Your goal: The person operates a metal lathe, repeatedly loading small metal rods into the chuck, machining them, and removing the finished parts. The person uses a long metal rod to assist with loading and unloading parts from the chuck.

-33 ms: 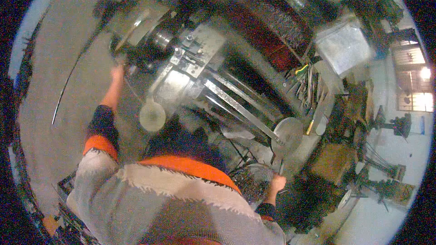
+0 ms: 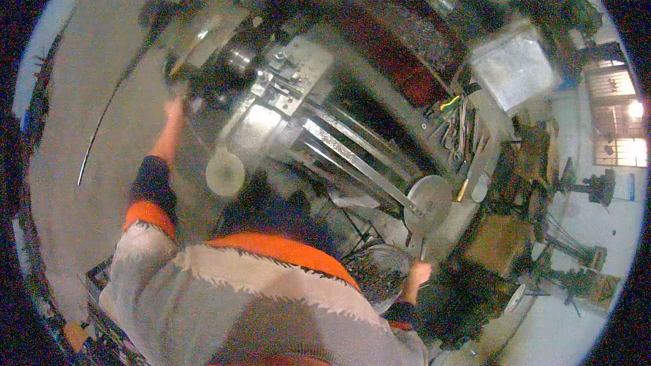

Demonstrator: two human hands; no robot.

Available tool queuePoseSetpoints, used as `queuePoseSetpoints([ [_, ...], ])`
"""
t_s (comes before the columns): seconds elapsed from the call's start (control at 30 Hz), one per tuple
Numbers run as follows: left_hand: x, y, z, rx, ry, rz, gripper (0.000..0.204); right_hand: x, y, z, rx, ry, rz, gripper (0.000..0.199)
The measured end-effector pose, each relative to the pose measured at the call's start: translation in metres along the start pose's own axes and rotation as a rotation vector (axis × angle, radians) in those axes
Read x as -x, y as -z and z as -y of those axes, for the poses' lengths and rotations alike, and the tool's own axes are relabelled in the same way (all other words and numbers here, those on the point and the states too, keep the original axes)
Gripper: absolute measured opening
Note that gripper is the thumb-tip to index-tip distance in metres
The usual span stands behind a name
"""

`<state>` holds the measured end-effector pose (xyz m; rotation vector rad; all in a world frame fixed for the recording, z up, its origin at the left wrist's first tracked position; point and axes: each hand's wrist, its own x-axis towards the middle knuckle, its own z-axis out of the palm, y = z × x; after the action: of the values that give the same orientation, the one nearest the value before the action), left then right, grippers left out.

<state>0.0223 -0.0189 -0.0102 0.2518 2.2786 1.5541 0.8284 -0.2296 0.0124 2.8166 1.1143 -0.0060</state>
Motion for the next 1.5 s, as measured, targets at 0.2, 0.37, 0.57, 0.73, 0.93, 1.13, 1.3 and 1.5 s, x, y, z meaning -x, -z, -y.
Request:
queuePoseSetpoints([
  [0.2, 0.026, -0.012, 0.004, -0.441, -0.118, 0.067, 0.024, -0.108, 0.021, -0.039, 0.217, 0.239, 0.057, 0.03],
  [0.37, 0.077, -0.011, -0.026, -0.607, -0.082, 0.009, 0.024, -0.143, 0.045, -0.037, 0.208, 0.358, -0.061, 0.025],
  [0.57, 0.009, 0.001, 0.023, -0.148, -0.066, 0.322, 0.028, -0.112, 0.024, -0.021, 0.191, 0.079, -0.141, 0.045],
  [0.73, -0.025, 0.051, -0.005, 0.123, 0.22, 0.485, 0.033, -0.023, 0.022, 0.015, 0.15, 0.199, -0.424, 0.058],
  [0.93, -0.151, 0.063, 0.054, -0.523, -0.26, 0.388, 0.032, 0.106, 0.0, 0.08, -0.121, 0.0, -0.004, 0.046],
  [1.13, -0.206, 0.007, 0.06, -1.172, -0.738, 0.62, 0.029, 0.181, 0.018, 0.143, -0.068, -0.091, 0.193, 0.037],
  [1.3, -0.193, -0.017, 0.086, -1.114, -0.608, 0.503, 0.027, 0.19, 0.033, 0.165, -0.242, -0.084, 0.165, 0.039],
  [1.5, -0.247, -0.067, 0.201, -1.042, -0.906, 0.517, 0.025, 0.199, 0.039, 0.204, -0.367, 0.048, 0.177, 0.029],
])
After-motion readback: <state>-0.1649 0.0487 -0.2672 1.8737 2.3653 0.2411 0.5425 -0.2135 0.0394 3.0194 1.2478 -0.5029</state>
